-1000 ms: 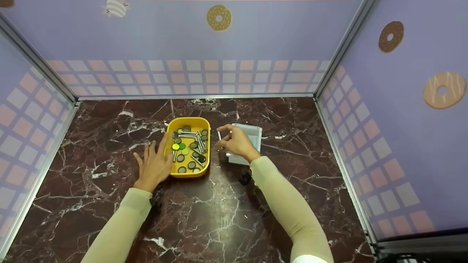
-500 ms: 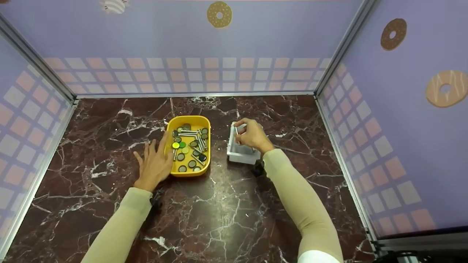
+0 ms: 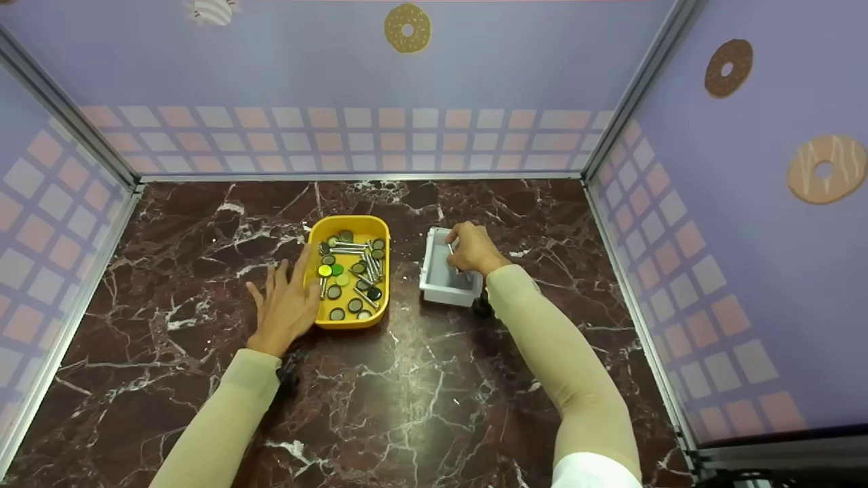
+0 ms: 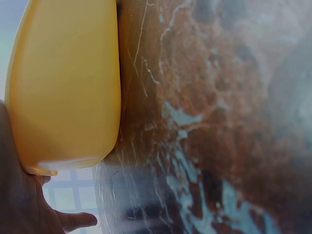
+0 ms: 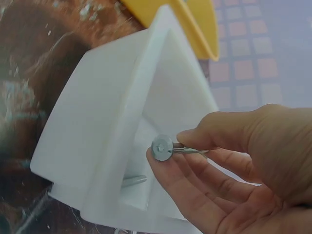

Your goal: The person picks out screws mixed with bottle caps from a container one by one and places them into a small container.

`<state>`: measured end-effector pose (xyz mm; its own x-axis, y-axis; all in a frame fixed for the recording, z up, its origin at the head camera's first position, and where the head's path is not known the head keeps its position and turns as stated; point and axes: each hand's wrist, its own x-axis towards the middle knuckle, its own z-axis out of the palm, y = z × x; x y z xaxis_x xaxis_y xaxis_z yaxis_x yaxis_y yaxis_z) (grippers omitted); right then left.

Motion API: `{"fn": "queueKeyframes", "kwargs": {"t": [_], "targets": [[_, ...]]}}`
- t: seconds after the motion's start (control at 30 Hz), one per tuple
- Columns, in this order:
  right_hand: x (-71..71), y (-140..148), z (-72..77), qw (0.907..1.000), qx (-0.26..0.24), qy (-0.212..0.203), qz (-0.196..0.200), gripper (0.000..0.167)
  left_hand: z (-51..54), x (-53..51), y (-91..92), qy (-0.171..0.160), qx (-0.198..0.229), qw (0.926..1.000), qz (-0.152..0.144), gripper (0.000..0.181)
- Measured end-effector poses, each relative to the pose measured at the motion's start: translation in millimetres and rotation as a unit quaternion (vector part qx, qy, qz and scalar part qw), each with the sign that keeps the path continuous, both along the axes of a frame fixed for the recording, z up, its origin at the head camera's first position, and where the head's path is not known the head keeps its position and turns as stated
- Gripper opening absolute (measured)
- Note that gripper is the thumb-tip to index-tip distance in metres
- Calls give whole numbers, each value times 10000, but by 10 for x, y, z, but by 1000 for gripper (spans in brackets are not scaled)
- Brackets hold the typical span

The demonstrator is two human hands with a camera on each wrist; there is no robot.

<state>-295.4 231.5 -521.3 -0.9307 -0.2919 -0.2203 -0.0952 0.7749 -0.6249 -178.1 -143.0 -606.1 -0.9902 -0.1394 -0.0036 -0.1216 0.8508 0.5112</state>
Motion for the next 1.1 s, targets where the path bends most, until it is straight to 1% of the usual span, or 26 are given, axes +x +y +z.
{"fn": "queueKeyframes", "kwargs": {"t": [0.1,0.23,0.37,0.43,0.5,0.6,0.67,0.77,0.87,0.93,1.03,1.1], "targets": [[-27,-26,-6,9982,449,307,266,44,1,-7,-1,-6,-24,10000,-8,75],[-39,-83,-55,9925,913,583,572,42,-16,7,-6,5,-77,10000,-20,74],[-71,-117,-117,9867,1293,720,679,44,-12,8,-3,63,-100,9999,-50,74],[-364,50,-528,9839,1332,894,785,42,0,6,3,84,-121,9999,-61,75],[-382,43,-532,9832,1409,871,762,42,9,5,3,78,-150,9998,-62,76],[-365,20,-491,9819,1431,967,780,43,14,9,-4,87,-143,9999,-43,76],[-71,-164,-67,9825,1519,866,648,46,4,10,-7,72,-127,9999,-26,76],[-28,-192,-11,9833,1423,973,581,47,-1,7,-9,79,-85,9999,-6,75],[31,-238,37,9823,1285,1225,595,47,1,-1,-8,84,-68,9999,-5,74],[90,-281,71,9790,1222,1481,676,46,1,-6,-6,64,-89,9999,-16,74],[186,-372,120,9716,1203,1874,802,43,-4,-9,-2,27,-104,9999,-23,75],[252,-446,154,9680,1194,2038,849,41,-8,-6,2,23,-95,9999,-26,75]]}}
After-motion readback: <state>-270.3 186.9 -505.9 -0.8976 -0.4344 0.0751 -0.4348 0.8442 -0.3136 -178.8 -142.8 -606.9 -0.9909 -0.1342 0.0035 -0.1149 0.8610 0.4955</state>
